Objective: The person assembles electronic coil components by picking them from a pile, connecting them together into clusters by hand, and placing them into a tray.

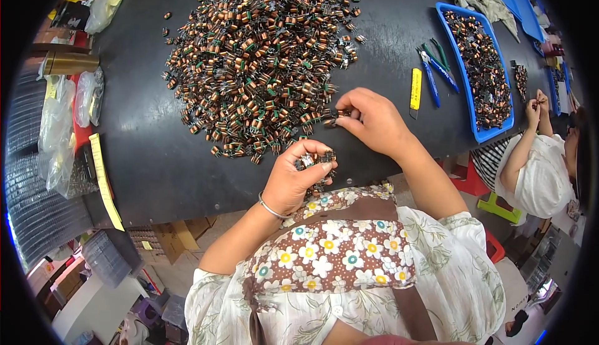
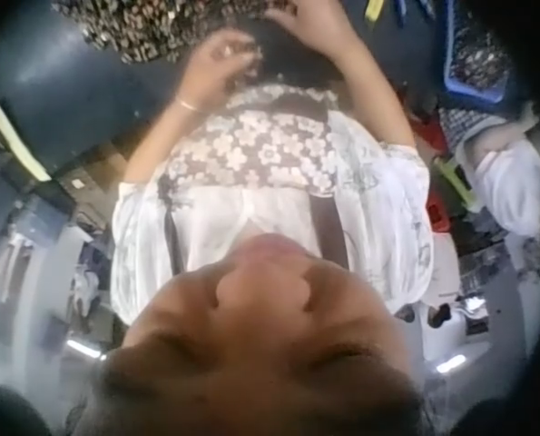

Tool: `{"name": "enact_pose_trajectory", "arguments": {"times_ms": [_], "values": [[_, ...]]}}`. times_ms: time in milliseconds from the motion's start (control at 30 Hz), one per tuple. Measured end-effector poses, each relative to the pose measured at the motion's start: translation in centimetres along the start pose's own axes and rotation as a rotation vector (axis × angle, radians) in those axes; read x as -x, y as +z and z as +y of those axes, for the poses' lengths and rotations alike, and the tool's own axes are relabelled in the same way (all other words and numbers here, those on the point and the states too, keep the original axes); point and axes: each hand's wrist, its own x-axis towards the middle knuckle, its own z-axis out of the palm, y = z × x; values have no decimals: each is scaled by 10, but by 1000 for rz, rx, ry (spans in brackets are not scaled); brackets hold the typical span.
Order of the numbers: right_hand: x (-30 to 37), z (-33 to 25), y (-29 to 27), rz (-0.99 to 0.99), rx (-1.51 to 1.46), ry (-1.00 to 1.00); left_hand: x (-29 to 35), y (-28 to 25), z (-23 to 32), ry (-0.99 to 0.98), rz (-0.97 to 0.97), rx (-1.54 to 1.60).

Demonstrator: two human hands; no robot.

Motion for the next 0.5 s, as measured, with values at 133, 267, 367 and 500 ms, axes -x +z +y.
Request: {"name": "enact_pose_trajectory", "arguments": {"times_ms": [133,267,367,500], "values": [[10,-3,-3,45,-175,58,-1,-1,1,-14,-9,-9],[15,2,-4,42,-212,35,1,-3,5,-55,-114,86],[17,4,-3,74,-196,-52,4,-11,5,-159,-266,228],[22,-3,-5,-21,-412,87,5,-16,-2,-197,-473,347]]}}
